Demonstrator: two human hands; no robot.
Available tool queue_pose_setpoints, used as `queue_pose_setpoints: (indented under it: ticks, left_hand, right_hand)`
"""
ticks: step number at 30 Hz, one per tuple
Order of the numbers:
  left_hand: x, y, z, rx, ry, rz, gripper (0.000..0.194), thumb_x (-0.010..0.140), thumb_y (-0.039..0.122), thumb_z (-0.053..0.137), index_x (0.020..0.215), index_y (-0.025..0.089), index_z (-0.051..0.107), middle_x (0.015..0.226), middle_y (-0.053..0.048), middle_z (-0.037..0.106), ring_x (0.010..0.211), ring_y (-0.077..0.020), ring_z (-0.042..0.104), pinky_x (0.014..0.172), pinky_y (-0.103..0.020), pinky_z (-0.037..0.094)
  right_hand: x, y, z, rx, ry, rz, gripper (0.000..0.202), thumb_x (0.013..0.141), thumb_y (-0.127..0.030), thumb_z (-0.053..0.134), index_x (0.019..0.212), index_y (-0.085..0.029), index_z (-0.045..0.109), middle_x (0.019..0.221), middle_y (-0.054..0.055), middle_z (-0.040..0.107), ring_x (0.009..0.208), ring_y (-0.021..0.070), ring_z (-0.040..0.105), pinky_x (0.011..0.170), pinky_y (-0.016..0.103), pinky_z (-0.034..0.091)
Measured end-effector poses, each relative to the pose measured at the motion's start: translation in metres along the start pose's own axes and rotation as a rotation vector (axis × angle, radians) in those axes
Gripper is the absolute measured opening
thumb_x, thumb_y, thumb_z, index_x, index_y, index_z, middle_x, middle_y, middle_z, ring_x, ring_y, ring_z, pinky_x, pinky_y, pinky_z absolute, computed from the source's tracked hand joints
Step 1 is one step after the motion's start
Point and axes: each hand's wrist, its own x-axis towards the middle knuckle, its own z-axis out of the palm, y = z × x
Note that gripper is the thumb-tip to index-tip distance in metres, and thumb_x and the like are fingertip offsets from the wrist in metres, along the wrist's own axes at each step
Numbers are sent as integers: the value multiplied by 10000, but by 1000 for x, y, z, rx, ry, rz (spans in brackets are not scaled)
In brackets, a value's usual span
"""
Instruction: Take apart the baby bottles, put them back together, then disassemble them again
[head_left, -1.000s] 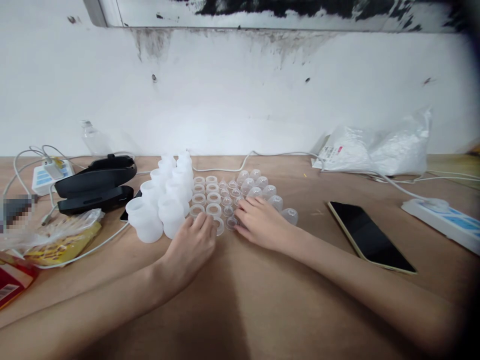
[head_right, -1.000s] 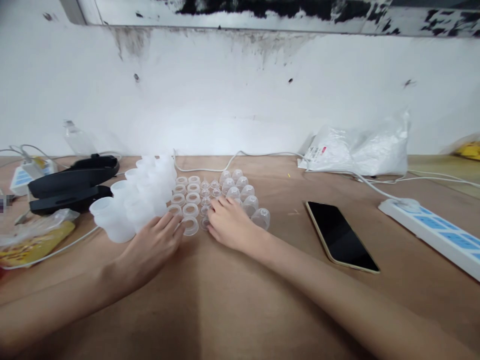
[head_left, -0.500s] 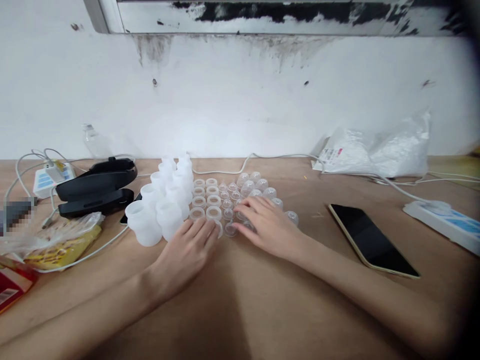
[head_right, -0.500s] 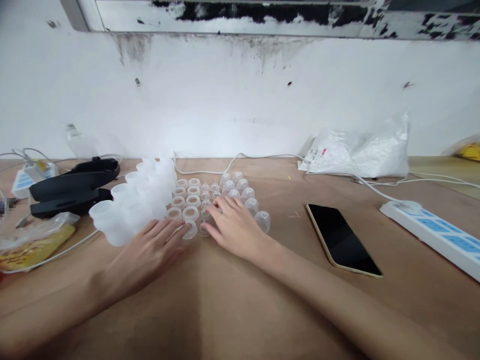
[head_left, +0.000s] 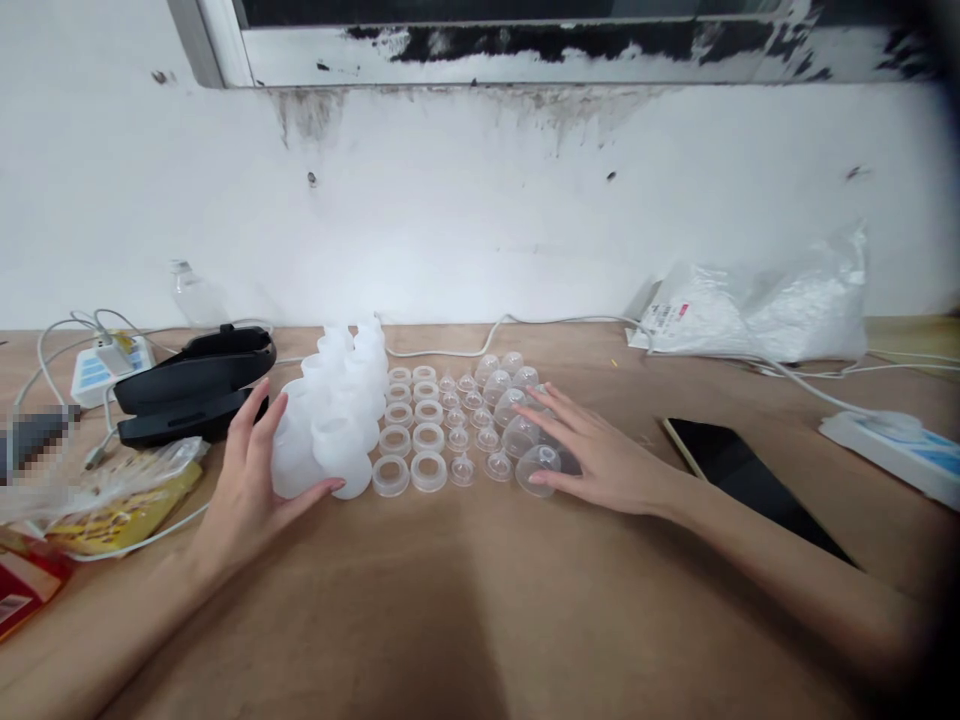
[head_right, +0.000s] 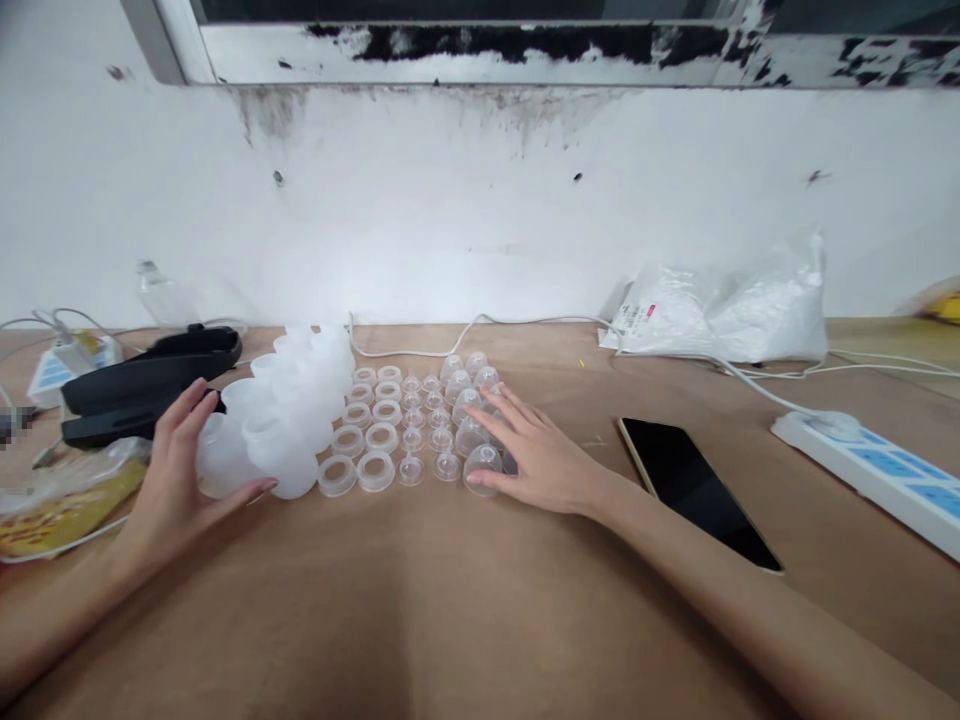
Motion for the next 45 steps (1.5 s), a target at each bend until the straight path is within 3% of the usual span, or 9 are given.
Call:
queue_pose_setpoints:
  ticks: [9, 22, 36, 45]
  left_hand:
    - [-9, -7, 7, 15, -2, 26, 728, 715, 344, 593, 1291, 217, 166, 1314, -143, 242, 1200, -339, 280, 944, -537, 334]
    - [-4, -5, 8, 6, -39, 30, 569, 779, 214, 508, 1234, 181, 169, 1241, -143, 259, 1160, -314, 308, 942, -485, 360]
    - [-2, -8, 12, 3, -64, 9, 602, 789, 247, 479, 1273, 227, 122, 1266, -133, 257, 1171, -327, 311, 940, -493, 361]
    - [-2, -13, 17, 14, 3, 66, 828, 659, 416, 631, 1285, 220, 126, 1252, -168, 302, 1146, -338, 343, 901, -524, 379]
  right_hand:
    - [2, -1, 0, -7, -38, -5, 721, 788, -565, 367, 1350, -135, 231, 1417, 87, 208, 1305, 245, 93, 1035, 431, 228]
    - [3, 0, 1, -2, -25, -6, 714, 787, -560, 375, 1357, -159, 215, 1414, 89, 217, 1300, 262, 112, 1022, 453, 247]
    - [5, -1, 2, -1, -13, 7, 723, 787, -568, 369, 1354, -145, 224, 1411, 93, 225, 1299, 257, 124, 1031, 435, 245]
    - [5, 1, 5, -1, 23, -14, 710, 787, -561, 378, 1358, -175, 210, 1406, 91, 238, 1296, 258, 140, 1020, 447, 259]
